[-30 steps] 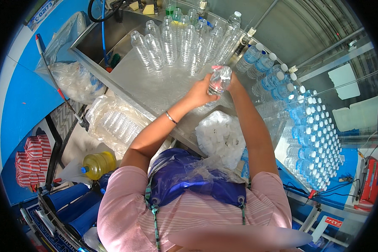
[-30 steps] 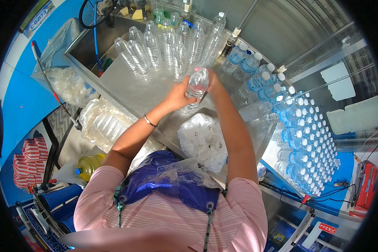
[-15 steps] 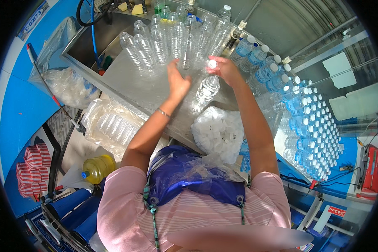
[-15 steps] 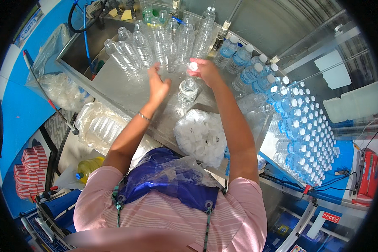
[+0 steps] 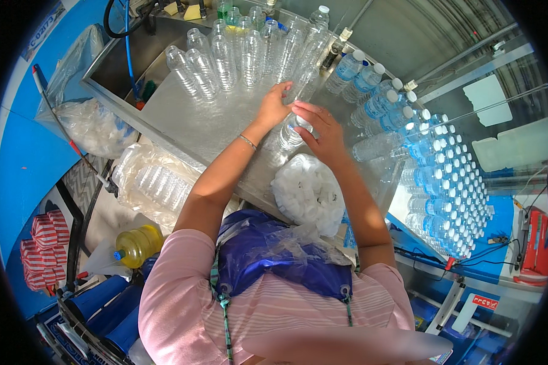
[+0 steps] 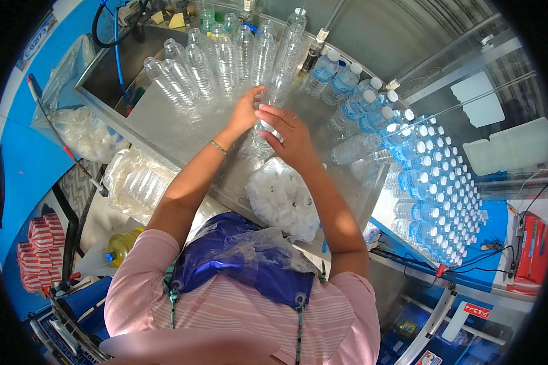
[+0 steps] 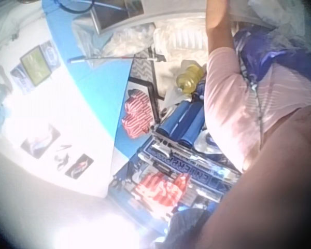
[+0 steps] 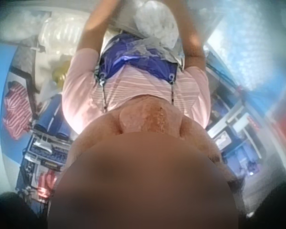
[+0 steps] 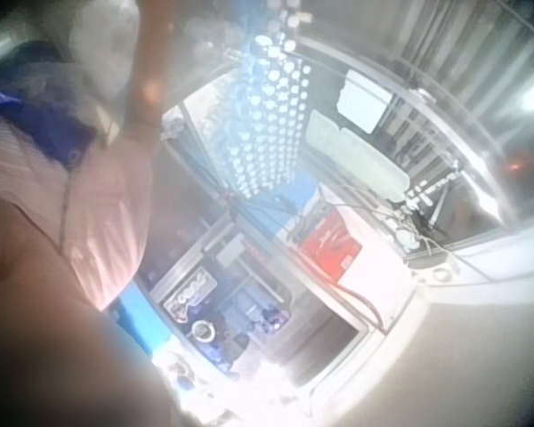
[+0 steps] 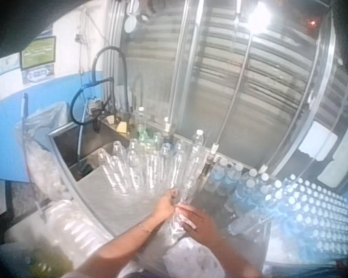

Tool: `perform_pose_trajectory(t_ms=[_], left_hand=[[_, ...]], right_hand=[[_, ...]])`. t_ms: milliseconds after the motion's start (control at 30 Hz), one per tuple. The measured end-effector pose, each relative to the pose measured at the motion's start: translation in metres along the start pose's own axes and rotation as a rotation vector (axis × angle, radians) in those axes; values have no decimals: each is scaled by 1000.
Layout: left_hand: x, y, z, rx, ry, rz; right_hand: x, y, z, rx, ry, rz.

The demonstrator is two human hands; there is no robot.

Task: The person repeatedly picks up clear plastic water bottles from a metal table, applies a blue label to each bottle, and places the labeled bottles into a growing stack on the right side of the table.

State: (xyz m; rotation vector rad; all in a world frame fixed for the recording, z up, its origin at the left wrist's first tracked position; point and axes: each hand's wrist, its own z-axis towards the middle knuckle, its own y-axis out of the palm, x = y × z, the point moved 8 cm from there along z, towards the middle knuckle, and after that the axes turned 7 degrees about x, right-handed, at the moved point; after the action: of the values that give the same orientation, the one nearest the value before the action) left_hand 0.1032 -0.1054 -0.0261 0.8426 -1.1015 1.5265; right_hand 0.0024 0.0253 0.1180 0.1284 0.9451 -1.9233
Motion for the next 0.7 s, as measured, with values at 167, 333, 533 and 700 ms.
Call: perform_pose_trajectory(t_ms=[167,333,533,700], left_hand=[[-4,0,-2,-16,-79,-58],[22,-22,-43,-491,95,301],[71,-15,-95,-194,110,22],[41,-49,-93,29,-86,180]], right_hand=[[2,3,-11,78,-94,-120],[29,-14,-2,215,-19,48],[88,3,45,314,135,-271],[110,17,61,110,322,-178]])
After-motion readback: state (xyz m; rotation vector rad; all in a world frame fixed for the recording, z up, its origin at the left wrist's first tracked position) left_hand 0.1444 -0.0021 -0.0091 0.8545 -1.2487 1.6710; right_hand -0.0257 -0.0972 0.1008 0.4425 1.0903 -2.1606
